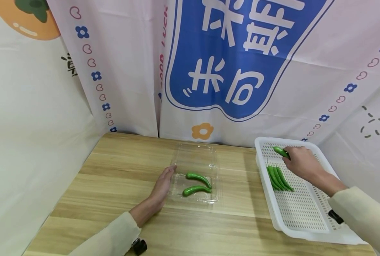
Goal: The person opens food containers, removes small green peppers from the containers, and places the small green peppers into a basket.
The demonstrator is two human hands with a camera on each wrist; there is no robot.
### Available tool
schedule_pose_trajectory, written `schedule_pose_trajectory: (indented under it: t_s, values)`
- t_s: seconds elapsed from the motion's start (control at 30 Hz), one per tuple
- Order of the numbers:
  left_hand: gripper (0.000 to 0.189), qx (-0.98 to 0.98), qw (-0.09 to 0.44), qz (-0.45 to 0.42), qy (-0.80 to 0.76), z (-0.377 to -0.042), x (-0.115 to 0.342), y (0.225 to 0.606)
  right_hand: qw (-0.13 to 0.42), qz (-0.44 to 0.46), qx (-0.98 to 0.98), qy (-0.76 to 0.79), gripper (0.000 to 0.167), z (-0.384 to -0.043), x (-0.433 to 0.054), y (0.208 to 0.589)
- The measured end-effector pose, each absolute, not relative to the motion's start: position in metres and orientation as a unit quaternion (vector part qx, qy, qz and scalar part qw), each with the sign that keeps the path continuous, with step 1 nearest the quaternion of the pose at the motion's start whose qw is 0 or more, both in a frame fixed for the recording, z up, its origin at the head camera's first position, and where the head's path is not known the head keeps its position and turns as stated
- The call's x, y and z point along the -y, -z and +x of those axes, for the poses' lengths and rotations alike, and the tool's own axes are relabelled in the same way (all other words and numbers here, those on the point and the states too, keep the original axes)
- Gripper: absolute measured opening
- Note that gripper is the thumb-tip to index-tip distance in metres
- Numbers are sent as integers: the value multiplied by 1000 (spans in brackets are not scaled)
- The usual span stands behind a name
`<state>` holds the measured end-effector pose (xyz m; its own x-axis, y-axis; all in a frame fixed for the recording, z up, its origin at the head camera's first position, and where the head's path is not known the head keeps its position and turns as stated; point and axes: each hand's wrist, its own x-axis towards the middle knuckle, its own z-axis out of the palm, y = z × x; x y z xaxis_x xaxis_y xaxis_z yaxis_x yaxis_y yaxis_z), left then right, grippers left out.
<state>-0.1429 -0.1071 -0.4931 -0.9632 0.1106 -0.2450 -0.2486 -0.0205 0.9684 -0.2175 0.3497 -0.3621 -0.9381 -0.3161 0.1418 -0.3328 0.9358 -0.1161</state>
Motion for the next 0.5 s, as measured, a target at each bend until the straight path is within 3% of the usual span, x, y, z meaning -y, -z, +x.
schedule_pose_trajectory:
  t_s: [0.5]
  values:
    - [54, -691, 125, -49, -711, -142, 108, 492, -4, 137, 988, -75, 10, -236, -382, 372]
